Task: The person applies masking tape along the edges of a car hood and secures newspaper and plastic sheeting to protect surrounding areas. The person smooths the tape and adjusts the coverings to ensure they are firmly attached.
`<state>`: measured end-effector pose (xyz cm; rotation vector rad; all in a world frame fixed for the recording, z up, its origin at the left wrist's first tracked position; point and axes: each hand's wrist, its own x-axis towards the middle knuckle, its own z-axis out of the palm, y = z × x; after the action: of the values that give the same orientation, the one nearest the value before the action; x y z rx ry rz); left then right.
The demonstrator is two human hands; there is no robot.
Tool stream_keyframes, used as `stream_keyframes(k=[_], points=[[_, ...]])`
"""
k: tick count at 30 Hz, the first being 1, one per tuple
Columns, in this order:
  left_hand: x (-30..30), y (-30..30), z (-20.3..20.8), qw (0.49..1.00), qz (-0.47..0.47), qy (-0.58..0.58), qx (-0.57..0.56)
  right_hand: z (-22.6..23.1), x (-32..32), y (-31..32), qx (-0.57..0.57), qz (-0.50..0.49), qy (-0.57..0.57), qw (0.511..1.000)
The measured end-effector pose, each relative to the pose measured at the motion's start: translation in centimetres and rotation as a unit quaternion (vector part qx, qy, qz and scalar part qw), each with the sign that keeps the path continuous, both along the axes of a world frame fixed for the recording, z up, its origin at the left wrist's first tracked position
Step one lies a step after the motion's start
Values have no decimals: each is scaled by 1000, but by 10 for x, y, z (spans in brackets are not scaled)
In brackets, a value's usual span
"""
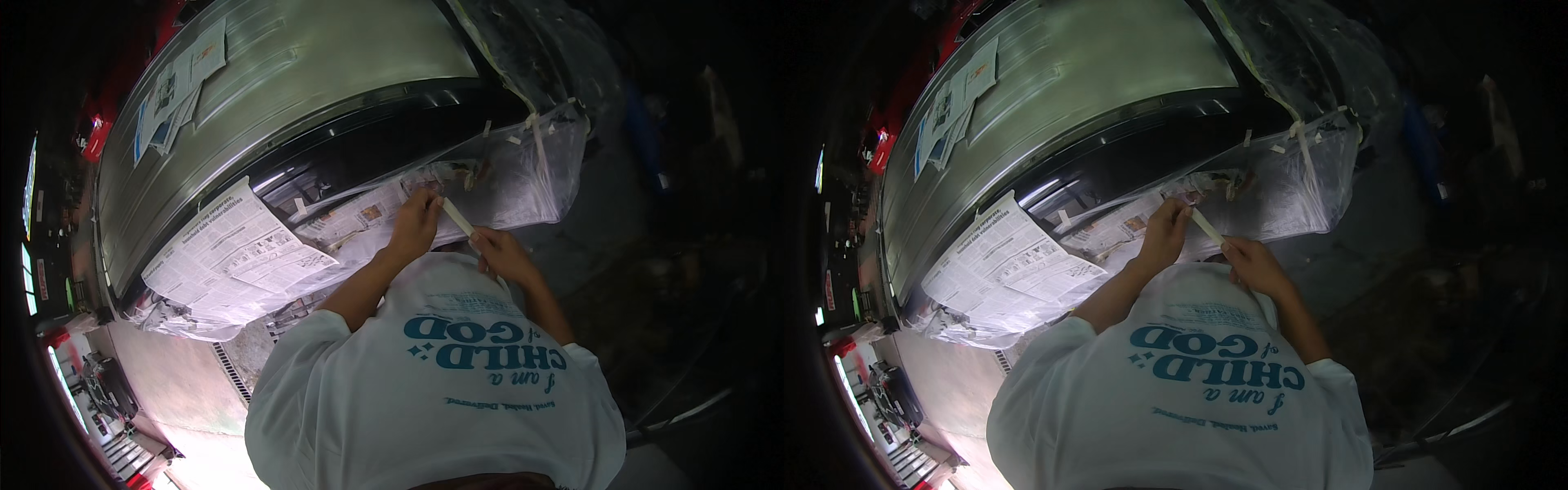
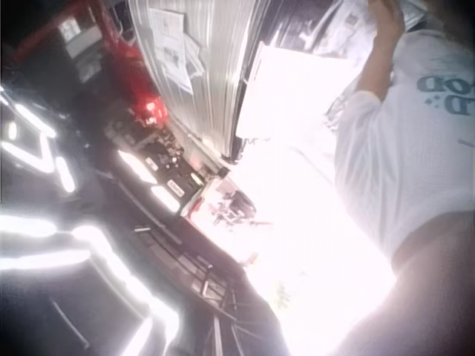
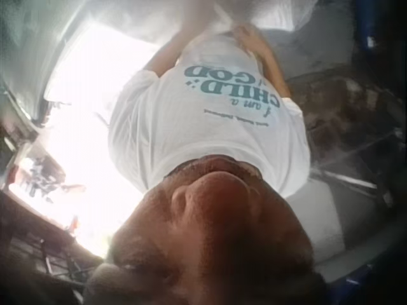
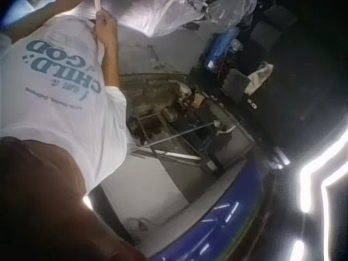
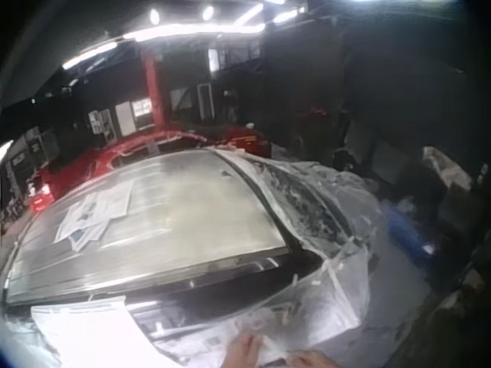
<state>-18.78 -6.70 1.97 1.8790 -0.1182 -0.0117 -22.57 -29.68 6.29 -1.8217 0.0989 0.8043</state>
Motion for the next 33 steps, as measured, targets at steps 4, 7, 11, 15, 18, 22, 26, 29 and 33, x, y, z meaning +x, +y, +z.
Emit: stream_keyframes(k=[4,7,11,15,18,22,26,29,33], points=[[54,-13,15,989,-50,-118,70,5,17,-6,62,-63,-59,994],[113,-18,30,989,-55,-97,101,25,46,1,84,-93,-85,989],[193,-14,28,973,-50,-160,159,27,106,-18,100,-95,-177,974],[255,-14,18,965,-40,-170,195,30,172,-58,20,-53,-291,955],[271,-12,4,960,-57,-170,217,30,203,-72,1,-47,-265,963],[278,-19,1,958,-52,-169,224,5,225,-85,40,-51,-234,970],[278,-22,0,957,-42,-165,237,-2,226,-81,148,-74,-182,969],[277,-24,8,963,-45,-117,240,1,225,-80,184,-103,-170,963],[278,-19,2,960,-35,-53,274,1,224,-80,218,-118,-132,960]])
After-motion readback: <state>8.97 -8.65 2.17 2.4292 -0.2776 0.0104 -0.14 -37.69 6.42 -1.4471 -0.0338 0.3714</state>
